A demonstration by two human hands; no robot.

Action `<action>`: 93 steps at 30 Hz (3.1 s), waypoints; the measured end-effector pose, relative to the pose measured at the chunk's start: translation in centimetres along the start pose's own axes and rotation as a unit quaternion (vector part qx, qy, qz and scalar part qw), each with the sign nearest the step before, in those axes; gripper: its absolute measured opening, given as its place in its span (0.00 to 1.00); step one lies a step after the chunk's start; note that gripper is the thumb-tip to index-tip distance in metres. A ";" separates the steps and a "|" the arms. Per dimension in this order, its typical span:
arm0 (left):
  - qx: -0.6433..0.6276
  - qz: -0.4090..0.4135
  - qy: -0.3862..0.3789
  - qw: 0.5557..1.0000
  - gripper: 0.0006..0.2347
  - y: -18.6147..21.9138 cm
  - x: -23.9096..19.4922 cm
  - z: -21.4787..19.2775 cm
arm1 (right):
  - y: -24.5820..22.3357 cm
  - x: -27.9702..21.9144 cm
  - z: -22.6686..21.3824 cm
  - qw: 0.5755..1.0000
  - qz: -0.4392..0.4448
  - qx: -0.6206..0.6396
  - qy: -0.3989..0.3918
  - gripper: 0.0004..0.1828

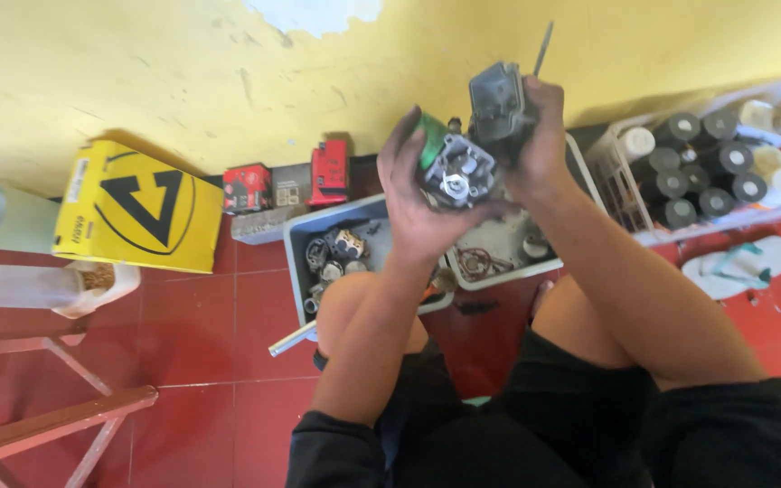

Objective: Tightening and adjusting screws on a motorcycle carburetor using a screwdriver

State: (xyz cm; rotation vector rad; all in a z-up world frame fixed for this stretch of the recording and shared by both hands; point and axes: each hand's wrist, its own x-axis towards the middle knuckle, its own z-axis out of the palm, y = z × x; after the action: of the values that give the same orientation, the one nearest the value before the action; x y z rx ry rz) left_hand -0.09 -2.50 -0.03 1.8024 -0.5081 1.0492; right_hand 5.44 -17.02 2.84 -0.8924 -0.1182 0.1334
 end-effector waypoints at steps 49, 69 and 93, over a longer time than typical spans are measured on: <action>-0.092 -0.146 -0.168 0.971 0.32 0.2 0.5 -2.0 | -5.7 -1.9 -0.8 0.880 -0.277 -0.386 -0.010 0.20; -0.351 -0.210 -0.344 0.845 0.31 -3.5 1.5 -6.9 | -10.5 -5.9 0.2 0.752 -0.123 -0.547 -0.347 0.34; -0.354 -0.194 -0.320 0.857 0.34 -3.2 1.4 -5.6 | -9.0 -6.3 0.3 0.746 -0.161 -0.549 -0.341 0.33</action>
State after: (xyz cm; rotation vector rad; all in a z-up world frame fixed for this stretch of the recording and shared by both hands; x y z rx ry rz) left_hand 0.48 4.07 0.46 1.4353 -0.7606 -0.0777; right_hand -0.18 -23.44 9.77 -1.9599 -1.1359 0.0480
